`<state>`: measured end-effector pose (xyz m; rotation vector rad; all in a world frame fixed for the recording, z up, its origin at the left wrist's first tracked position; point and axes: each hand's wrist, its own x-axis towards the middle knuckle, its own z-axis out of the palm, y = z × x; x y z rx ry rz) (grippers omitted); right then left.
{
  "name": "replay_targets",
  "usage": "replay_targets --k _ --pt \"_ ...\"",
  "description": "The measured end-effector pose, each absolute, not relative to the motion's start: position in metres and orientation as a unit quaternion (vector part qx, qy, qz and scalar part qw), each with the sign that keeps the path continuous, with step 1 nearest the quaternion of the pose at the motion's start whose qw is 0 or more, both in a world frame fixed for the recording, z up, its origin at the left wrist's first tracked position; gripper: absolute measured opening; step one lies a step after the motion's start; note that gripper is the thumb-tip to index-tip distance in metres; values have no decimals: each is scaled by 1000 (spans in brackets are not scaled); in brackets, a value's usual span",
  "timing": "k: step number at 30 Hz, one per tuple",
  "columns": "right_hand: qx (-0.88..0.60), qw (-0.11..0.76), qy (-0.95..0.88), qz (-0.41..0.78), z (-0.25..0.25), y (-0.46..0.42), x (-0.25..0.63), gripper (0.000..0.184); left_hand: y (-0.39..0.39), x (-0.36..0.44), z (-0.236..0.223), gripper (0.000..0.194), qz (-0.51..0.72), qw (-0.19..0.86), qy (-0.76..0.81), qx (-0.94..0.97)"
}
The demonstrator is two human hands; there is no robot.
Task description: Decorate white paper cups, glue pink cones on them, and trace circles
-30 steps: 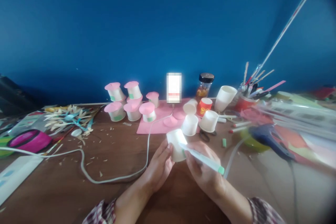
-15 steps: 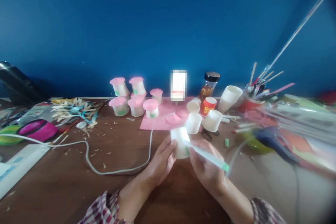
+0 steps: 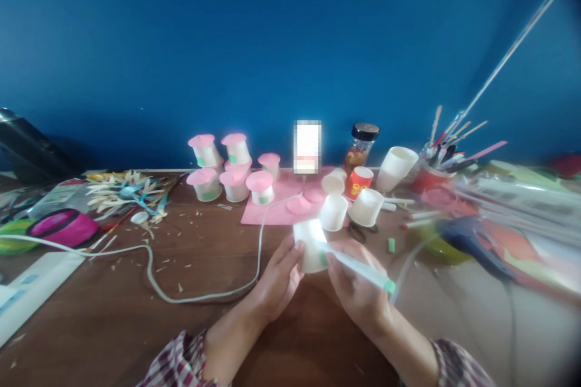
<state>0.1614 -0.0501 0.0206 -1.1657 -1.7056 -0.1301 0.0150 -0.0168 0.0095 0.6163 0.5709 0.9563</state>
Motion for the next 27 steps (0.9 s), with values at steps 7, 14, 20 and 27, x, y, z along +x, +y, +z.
replay_targets --k 7,14,20,27 --pt "-482 513 -708 -60 21 -50 162 9 -17 14 8 20 445 805 261 292" --pt "-486 506 -709 -70 20 -49 162 7 -17 14 8 23 441 808 272 280" --pt "-483 505 -712 -64 22 -49 162 7 -17 14 9 24 443 809 269 278" --pt "-486 502 -713 -63 22 -49 162 7 -16 15 10 22 450 807 270 272"
